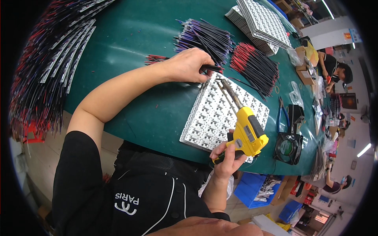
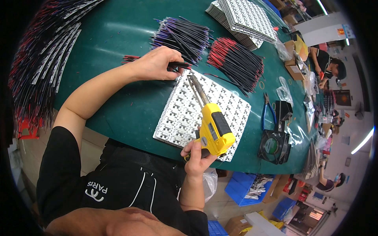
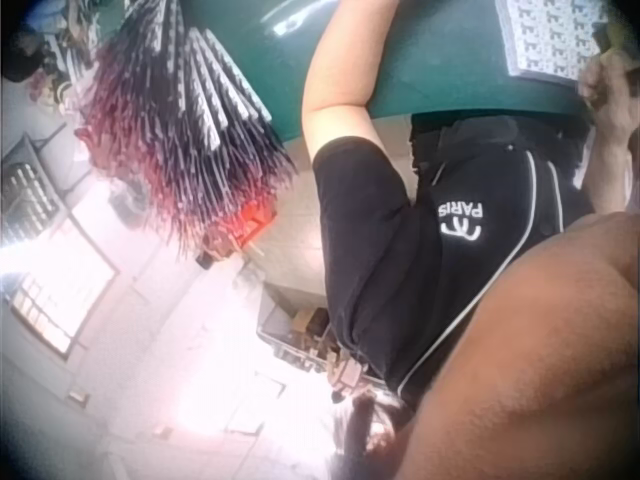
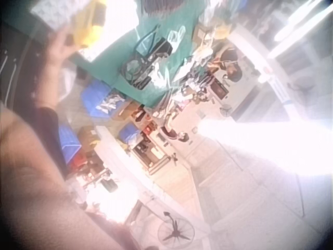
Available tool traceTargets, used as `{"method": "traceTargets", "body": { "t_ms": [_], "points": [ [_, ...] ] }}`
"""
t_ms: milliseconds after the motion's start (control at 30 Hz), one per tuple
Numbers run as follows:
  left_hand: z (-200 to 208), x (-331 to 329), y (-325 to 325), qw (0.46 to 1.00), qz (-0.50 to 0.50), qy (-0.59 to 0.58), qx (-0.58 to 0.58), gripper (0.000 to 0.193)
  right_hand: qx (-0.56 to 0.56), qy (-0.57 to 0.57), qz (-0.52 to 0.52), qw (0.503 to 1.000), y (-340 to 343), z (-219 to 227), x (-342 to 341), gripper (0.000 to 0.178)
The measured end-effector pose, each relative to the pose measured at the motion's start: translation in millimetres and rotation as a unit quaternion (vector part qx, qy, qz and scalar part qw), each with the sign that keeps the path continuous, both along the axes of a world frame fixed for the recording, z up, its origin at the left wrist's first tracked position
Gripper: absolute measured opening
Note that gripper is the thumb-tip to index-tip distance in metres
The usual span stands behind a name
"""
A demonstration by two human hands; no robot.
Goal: The person picks up a handheld heat tool and takes wires from a pile, then secures the wires one by one along the edge of a board using the tool.
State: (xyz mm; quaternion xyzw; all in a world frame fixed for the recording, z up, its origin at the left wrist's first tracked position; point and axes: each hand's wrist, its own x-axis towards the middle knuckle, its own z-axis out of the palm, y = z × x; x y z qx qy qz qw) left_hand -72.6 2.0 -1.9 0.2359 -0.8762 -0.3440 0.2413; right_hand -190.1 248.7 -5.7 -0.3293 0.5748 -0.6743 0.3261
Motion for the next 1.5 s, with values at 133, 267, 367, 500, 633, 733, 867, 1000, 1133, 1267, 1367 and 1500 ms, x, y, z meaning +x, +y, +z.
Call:
{"method": "traceTargets", "body": {
  "t_ms": [133,267,367,500,633,733,867,1000,1133,1267,1367,1500],
  "points": [
    [-1,1,-1,1.0,-0.002,-0.005,-0.001,0.018,-0.004,0.007,-0.009,1.0,-1,2,1,0.029],
    [1,2,-2,1.0,-0.016,-0.016,-0.001,0.018,-0.004,0.01,-0.011,1.0,1,1,1,0.028],
    [-1,6,-10,0.999,-0.037,-0.005,0.015,0.016,-0.01,-0.006,-0.025,1.0,5,4,1,0.031],
    [12,16,-21,0.991,0.078,0.104,-0.038,0.015,-0.031,-0.028,-0.019,0.999,12,12,3,0.034],
    [53,25,-4,0.979,0.18,0.076,-0.066,0.014,-0.045,-0.044,-0.011,0.998,20,14,3,0.039],
    [35,20,6,0.997,0.039,0.06,0.022,0.014,-0.049,-0.037,-0.035,0.998,21,14,7,0.044],
    [10,12,10,0.989,-0.008,0.078,0.122,0.016,-0.035,-0.033,-0.027,0.998,21,8,11,0.046],
    [9,9,13,0.988,0.012,-0.005,0.152,0.015,-0.031,-0.021,-0.032,0.999,22,7,17,0.042],
    [15,11,16,0.986,0.048,-0.025,0.161,0.013,-0.036,-0.017,0.004,0.999,22,4,17,0.038],
    [13,9,17,0.988,0.059,-0.014,0.139,0.013,-0.035,-0.005,0.008,0.999,20,3,17,0.037],
    [12,9,18,0.99,0.053,-0.009,0.134,0.013,-0.022,0.001,0.019,1.0,18,3,17,0.035],
    [10,9,18,0.99,0.048,-0.02,0.13,0.014,-0.021,-0.001,0.015,1.0,18,0,17,0.031]
  ]
}}
